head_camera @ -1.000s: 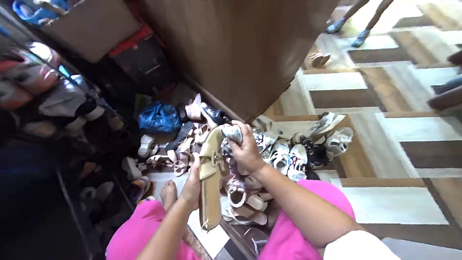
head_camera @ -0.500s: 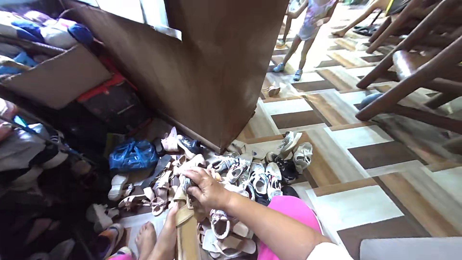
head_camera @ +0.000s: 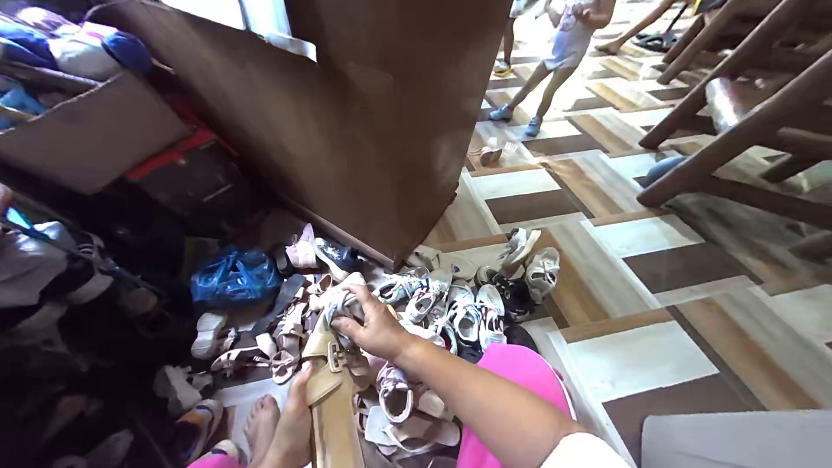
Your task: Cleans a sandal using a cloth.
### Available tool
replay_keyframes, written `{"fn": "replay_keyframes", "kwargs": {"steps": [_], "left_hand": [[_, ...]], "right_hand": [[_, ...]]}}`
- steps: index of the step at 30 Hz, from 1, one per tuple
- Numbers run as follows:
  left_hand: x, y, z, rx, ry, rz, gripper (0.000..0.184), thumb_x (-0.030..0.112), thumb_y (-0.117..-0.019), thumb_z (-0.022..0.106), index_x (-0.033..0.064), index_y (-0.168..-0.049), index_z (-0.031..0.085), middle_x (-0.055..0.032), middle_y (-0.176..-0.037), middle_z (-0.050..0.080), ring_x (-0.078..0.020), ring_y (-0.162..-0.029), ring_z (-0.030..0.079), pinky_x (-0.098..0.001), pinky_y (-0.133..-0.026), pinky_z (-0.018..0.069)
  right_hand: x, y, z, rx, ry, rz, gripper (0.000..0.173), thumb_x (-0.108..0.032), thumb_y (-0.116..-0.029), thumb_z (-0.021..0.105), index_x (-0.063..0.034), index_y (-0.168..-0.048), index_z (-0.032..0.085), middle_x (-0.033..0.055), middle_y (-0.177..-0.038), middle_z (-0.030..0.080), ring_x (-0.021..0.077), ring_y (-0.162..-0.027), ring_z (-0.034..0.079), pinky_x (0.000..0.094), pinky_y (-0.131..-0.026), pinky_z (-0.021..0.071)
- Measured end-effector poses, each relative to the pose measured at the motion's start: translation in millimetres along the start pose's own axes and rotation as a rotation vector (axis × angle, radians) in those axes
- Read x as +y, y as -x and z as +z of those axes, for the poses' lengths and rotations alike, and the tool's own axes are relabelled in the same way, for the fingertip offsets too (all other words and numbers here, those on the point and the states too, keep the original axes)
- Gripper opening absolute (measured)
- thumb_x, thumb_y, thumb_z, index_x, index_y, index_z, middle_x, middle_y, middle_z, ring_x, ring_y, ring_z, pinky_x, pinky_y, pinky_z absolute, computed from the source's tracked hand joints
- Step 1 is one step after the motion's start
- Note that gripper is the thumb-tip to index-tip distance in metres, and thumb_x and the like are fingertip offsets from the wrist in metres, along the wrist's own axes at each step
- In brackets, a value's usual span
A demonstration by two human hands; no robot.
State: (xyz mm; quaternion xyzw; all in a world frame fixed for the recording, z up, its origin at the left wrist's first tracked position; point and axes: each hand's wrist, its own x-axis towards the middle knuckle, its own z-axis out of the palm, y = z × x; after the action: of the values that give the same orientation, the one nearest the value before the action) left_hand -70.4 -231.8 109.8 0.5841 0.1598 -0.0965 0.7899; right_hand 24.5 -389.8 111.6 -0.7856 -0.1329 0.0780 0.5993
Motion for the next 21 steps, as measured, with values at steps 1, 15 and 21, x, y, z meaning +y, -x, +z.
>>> {"fn": "replay_keyframes", "kwargs": {"steps": [1,15,21], "left_hand": [[-1.9,-2.5,-3.2,0.0,0.013,0.003,0.042,0.039,-0.1019,0.029,0.013,-0.114,0.059,0.003,-0.085,0.075,-0.0081,-0.076,0.073,-0.0298,-0.067,0.0637],[17.8,-9.9,13.0,0.073,0.073,-0.072,0.057,0.035,-0.112,0.007,0.0101,-0.124,0.056,0.0008,-0.092,0.073,-0.0074,-0.083,0.071,-0.0277,-0.073,0.0618],[29.5,2.9,23.3,0.146,0.02,-0.102,0.046,0.022,-0.1126,0.012,0.0069,-0.115,0.055,0.0041,-0.087,0.066,-0.0002,-0.081,0.066,-0.0214,-0.077,0.0569]], "right_hand": [[-1.1,-0.7,2.0,0.02,0.004,-0.003,0.059,-0.02,-0.0971,0.068,0.0053,-0.146,0.048,0.0296,-0.137,0.057,0.035,-0.129,0.056,0.0443,-0.112,0.0439],[-1.6,-14.4,0.7,0.284,0.058,-0.163,0.055,-0.007,-0.0977,0.066,0.0042,-0.147,0.045,0.0251,-0.136,0.059,0.0306,-0.124,0.061,0.0456,-0.106,0.0509],[-0.7,7.8,22.1,0.083,0.306,-0.715,0.045,-0.026,-0.0917,0.072,-0.0016,-0.129,0.067,0.0188,-0.132,0.067,0.0362,-0.121,0.063,0.0565,-0.096,0.0506]]}}
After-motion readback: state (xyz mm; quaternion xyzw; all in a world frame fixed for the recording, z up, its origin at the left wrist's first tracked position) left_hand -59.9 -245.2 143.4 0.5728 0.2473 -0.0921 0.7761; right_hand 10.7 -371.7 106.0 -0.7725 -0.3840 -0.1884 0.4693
